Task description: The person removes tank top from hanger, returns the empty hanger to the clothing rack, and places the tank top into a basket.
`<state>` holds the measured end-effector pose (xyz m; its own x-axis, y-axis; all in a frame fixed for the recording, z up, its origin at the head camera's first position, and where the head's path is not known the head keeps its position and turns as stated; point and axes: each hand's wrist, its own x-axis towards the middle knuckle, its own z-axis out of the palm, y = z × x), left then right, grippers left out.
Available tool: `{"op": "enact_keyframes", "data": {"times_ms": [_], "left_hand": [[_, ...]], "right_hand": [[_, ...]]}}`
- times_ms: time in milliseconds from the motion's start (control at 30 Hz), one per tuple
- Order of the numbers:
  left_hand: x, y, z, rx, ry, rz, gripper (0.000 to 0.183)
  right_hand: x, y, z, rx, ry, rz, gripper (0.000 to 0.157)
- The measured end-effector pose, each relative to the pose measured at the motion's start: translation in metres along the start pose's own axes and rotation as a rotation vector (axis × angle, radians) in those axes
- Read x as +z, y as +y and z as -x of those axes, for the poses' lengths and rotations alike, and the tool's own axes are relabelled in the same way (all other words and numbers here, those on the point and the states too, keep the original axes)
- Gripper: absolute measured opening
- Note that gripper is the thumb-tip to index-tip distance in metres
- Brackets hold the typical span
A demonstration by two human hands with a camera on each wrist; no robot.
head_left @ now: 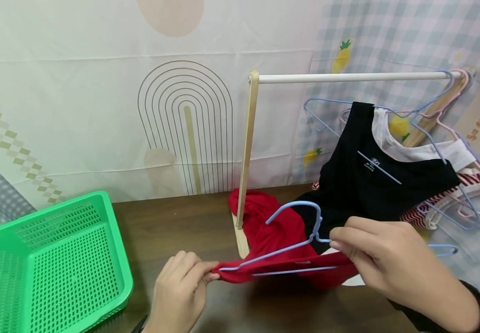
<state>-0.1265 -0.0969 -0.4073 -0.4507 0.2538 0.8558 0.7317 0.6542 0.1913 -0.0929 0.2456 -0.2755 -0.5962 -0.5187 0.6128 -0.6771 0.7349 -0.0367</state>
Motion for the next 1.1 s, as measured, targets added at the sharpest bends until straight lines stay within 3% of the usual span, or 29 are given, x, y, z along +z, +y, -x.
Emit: {"op": "enact_keyframes", "data": {"times_ms": [367, 567, 1000, 1033, 1100], "left_hand": [[0.003, -0.011, 0.004, -0.057, -0.012, -0.050, 0.040], [0.002, -0.014, 0.003, -0.124, -0.061, -0.096, 0.011], [0.003, -0.017, 0.002, -0.168, -0.087, -0.163, 0.013], [0.004, -0.017, 0.002, -0.160, -0.089, -0.165, 0.013], [0.005, -0.017, 0.004, -0.138, -0.097, -0.164, 0.013]], "right_hand": [[-0.006, 0.009, -0.001, -0.004, 0.025, 0.041, 0.048], [-0.006, 0.013, -0.001, 0.027, 0.023, 0.042, 0.049], [-0.005, 0.022, 0.005, 0.061, 0.031, 0.012, 0.048], [-0.005, 0.023, 0.005, 0.065, 0.037, 0.006, 0.046], [-0.005, 0.024, 0.005, 0.075, 0.048, -0.001, 0.028]]}}
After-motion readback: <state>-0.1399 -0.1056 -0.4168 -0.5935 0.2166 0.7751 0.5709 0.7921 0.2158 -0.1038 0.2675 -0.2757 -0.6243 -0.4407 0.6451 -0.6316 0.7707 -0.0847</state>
